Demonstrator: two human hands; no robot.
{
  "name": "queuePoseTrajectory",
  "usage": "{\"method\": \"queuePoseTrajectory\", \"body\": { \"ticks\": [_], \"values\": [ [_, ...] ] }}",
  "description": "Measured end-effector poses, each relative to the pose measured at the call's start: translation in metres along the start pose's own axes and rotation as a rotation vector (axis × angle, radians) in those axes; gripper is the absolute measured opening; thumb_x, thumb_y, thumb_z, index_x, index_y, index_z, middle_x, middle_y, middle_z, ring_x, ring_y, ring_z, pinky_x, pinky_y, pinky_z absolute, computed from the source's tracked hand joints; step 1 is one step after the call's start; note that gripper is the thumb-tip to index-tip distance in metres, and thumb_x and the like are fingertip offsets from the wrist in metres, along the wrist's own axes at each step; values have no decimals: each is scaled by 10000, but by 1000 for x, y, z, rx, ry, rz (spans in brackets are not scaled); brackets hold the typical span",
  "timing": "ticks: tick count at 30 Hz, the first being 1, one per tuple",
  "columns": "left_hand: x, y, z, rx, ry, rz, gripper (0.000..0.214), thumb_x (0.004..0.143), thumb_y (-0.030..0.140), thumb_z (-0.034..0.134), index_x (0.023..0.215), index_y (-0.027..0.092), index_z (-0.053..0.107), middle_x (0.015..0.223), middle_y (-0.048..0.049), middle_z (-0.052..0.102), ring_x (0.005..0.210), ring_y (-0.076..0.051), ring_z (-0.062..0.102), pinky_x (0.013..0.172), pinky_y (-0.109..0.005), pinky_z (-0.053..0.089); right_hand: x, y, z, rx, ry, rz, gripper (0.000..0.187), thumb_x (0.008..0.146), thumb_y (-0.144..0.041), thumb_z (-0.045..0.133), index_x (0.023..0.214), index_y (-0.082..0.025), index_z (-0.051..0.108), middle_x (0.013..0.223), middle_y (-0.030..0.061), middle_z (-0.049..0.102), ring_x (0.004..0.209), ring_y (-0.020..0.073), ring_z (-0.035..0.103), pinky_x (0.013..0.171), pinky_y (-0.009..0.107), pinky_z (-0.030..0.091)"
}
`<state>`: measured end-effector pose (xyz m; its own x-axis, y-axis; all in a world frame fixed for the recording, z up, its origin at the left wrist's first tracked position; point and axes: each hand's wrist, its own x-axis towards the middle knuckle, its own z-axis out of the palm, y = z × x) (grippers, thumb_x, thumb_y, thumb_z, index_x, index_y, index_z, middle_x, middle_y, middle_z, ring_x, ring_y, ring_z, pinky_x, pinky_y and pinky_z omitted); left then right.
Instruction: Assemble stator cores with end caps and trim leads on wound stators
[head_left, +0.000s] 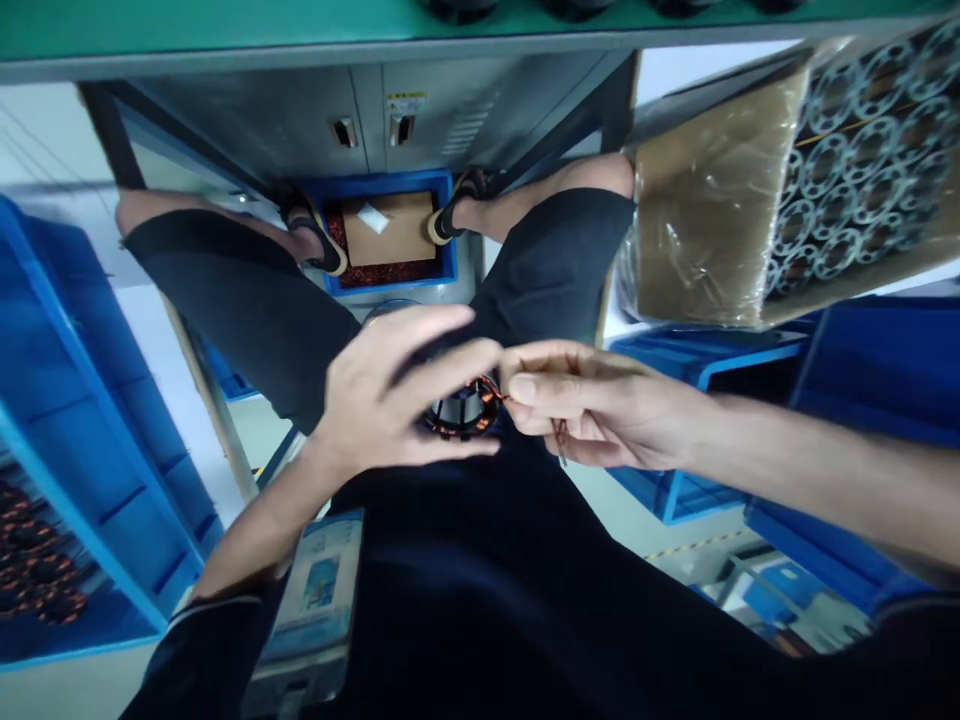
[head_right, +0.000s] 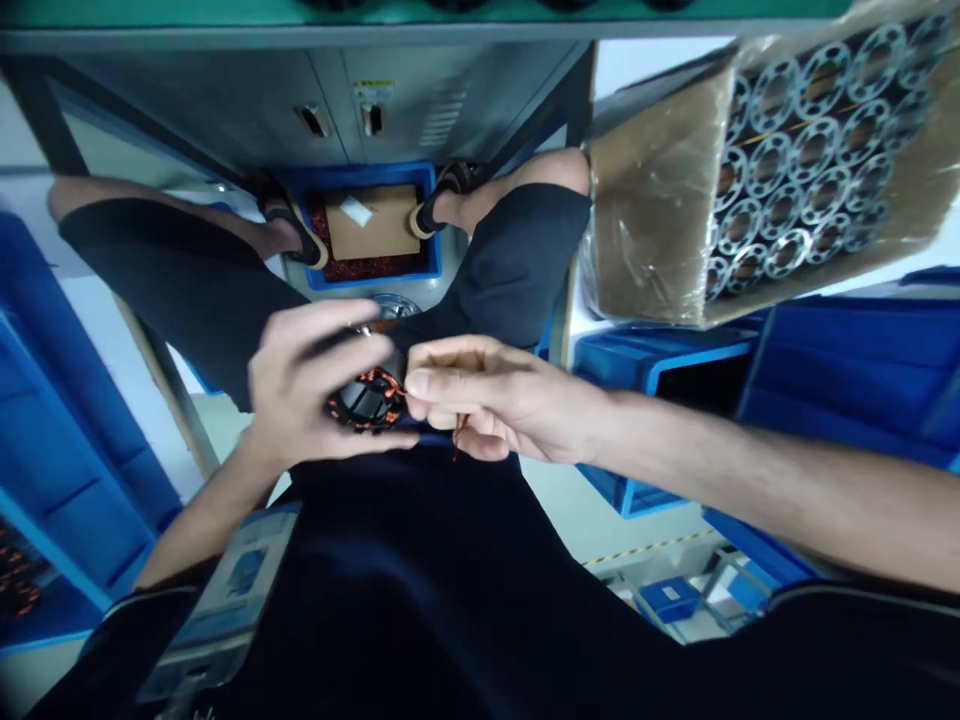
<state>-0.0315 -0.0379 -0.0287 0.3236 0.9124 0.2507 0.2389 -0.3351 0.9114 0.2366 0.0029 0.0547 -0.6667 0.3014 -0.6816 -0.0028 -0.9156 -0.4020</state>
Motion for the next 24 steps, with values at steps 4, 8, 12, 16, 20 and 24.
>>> {"method": "queuePoseTrajectory", "body": {
  "ticks": [4, 8, 12, 16, 20, 24],
  "values": [
    [30, 3, 12, -232, -110, -45, 521, 867, 496, 1015, 1318, 330, 816, 1187, -25, 921, 996, -277, 907, 976, -436, 749, -5, -29, 5, -665, -22, -364, 370, 1171, -424, 711, 869, -224, 635, 632, -113, 476, 444, 28, 394, 422, 129, 363],
    [45, 17, 7, -771, -632, -466, 719, 1080, 881, 544, 1150, 240, 862, 884, -92, 884, 599, -276, 817, 556, -407, 679, -19, -71, 1, -1161, 5, -498, 412, 1126, -298, 688, 718, -239, 684, 625, -79, 424, 593, 76, 378, 479, 129, 333],
    [44, 27, -11, -287, -343, -260, 452, 971, 388, 883, 1384, 247, 765, 1195, -86, 906, 962, -262, 898, 816, -369, 750, -38, -96, -8, -1541, 197, -683, 471, 1089, -688, 728, 1115, -259, 920, 803, -102, 672, 936, 61, 705, 716, 119, 467],
    [45, 28, -26, 156, -206, 218, 411, 966, 278, 895, 1354, 274, 759, 1349, -81, 872, 1236, -275, 861, 1062, -408, 744, -31, -90, -15, -1158, 119, -374, 480, 1091, -621, 732, 1311, -233, 908, 1108, -58, 865, 1036, 92, 845, 829, 127, 600],
    [56, 29, -26, 239, -218, 494, 216, 1067, 221, 795, 1256, 325, 805, 1316, -32, 892, 1202, -276, 897, 1137, -493, 752, -7, -61, -13, -543, -194, 126, 376, 1065, -552, 853, 1001, -183, 881, 865, -41, 819, 704, 71, 782, 659, 150, 636],
    [62, 34, -23, 236, -262, 462, 251, 1021, 205, 840, 1138, 427, 839, 1215, 94, 908, 1093, -250, 927, 1051, -509, 801, -3, -46, -1, -238, -180, 250, 487, 927, -556, 1011, 798, -205, 699, 647, -108, 499, 502, 50, 428, 544, 211, 635]
  ]
}}
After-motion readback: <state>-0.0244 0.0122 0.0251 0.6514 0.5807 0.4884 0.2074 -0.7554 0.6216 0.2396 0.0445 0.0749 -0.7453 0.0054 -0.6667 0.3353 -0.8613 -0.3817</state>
